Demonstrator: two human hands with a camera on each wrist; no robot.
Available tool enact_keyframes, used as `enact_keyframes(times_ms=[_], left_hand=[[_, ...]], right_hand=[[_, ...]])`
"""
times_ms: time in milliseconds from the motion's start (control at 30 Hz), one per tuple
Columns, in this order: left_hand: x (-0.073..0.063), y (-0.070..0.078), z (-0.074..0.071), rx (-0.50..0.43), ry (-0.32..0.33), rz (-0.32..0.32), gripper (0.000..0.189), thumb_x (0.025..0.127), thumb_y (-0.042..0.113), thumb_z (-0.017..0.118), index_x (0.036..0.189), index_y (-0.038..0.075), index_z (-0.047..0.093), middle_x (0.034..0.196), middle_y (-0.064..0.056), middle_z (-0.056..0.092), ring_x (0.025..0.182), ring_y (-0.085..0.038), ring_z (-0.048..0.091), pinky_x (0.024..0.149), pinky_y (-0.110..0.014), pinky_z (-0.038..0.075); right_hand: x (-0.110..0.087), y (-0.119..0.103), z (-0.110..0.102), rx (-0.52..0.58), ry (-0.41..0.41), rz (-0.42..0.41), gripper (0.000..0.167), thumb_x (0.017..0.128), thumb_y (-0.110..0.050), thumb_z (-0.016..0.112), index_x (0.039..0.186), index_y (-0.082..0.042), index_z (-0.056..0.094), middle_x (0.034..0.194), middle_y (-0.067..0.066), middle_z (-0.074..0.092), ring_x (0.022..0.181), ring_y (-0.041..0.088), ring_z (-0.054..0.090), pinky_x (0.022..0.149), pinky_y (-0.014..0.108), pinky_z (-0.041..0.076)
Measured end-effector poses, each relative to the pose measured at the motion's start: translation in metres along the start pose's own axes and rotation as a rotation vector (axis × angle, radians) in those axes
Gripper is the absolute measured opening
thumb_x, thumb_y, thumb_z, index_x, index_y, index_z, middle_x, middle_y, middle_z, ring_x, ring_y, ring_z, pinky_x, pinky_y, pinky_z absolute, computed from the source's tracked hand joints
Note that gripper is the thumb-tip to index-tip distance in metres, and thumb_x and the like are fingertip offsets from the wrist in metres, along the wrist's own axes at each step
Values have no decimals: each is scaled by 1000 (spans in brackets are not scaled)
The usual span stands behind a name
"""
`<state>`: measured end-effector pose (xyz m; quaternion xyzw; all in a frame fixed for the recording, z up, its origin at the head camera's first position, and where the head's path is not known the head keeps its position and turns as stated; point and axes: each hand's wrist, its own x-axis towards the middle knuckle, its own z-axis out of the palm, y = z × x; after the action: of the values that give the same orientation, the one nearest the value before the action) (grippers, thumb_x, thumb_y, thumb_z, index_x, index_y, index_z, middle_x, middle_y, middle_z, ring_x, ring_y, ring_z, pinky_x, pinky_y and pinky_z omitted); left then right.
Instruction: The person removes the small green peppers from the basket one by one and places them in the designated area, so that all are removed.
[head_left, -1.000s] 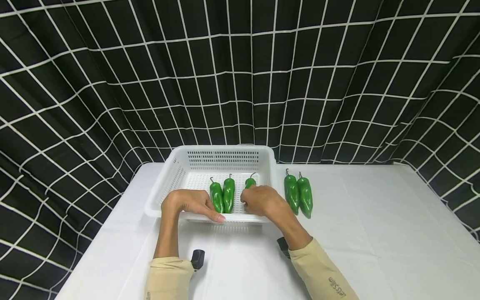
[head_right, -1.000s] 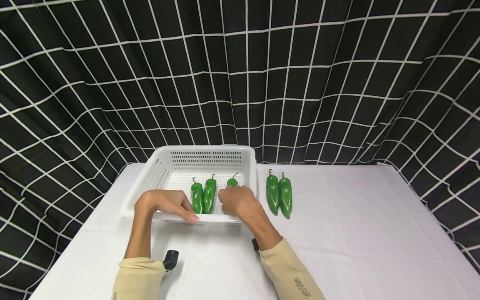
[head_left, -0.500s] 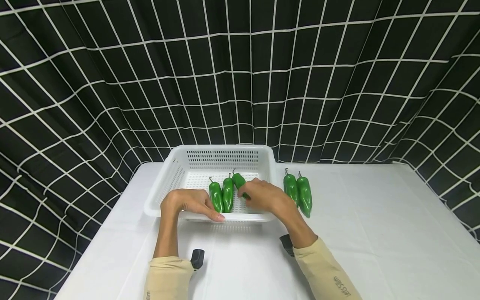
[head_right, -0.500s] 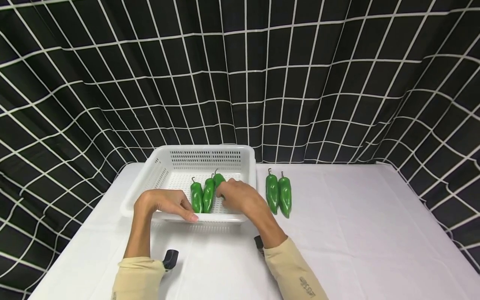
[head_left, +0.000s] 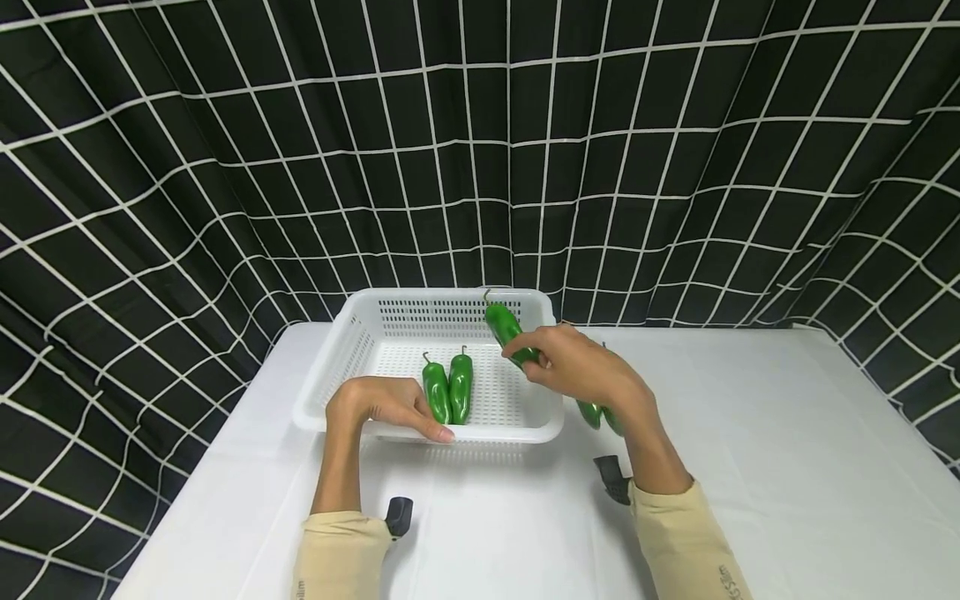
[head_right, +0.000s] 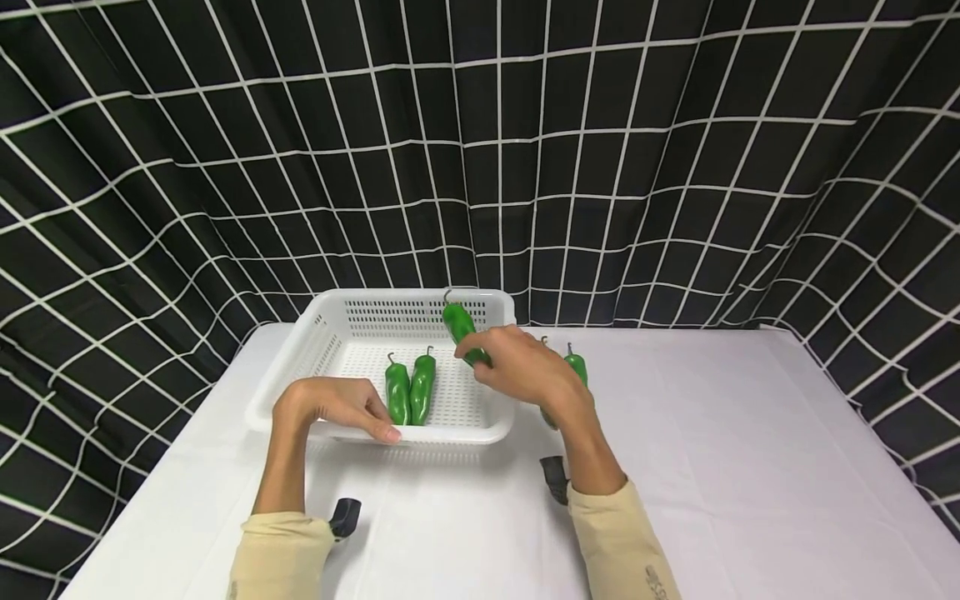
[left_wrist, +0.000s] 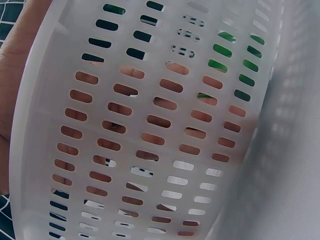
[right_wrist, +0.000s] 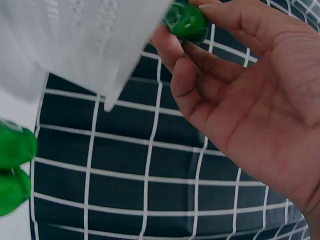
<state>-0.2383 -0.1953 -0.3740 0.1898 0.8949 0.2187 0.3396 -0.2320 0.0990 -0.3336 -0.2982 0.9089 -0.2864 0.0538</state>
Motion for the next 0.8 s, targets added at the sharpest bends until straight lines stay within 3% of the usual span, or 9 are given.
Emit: enact_keyframes(times_ms=[133, 333, 467, 800], left_hand=[[-1, 0, 1, 5, 4, -9, 50, 81, 64, 76, 55, 29, 52, 58, 12, 27, 63, -6, 21, 60, -27, 22], [-4, 0, 0, 15, 16, -42, 54, 80, 66, 76, 54, 28, 47, 58, 11, 25, 64, -7, 20, 61, -28, 22], [-4, 1, -1, 14, 8, -46, 57, 80, 66, 76, 54, 28, 43, 58, 11, 24, 63, -7, 19, 60, -28, 20], [-4, 3, -1, 2, 1, -21, 59, 81, 63, 77, 54, 27, 39, 58, 10, 23, 62, -7, 18, 60, -27, 21]], right_hand=[[-7, 7, -10, -28, 24, 7, 35, 92, 4, 62, 122, -7, 75, 93, 6, 70, 65, 13, 52, 57, 24, 38], [-17, 13, -21, -23, 43, 28, 34, 93, 4, 61, 123, -6, 74, 84, 6, 63, 65, 13, 49, 56, 23, 37], [-26, 19, -30, -29, 52, 41, 33, 94, 3, 62, 124, -3, 73, 89, 7, 66, 69, 14, 52, 58, 24, 42], [-49, 51, -50, -55, 72, 197, 32, 92, 4, 60, 121, -3, 72, 95, 11, 72, 78, 19, 60, 66, 31, 44]])
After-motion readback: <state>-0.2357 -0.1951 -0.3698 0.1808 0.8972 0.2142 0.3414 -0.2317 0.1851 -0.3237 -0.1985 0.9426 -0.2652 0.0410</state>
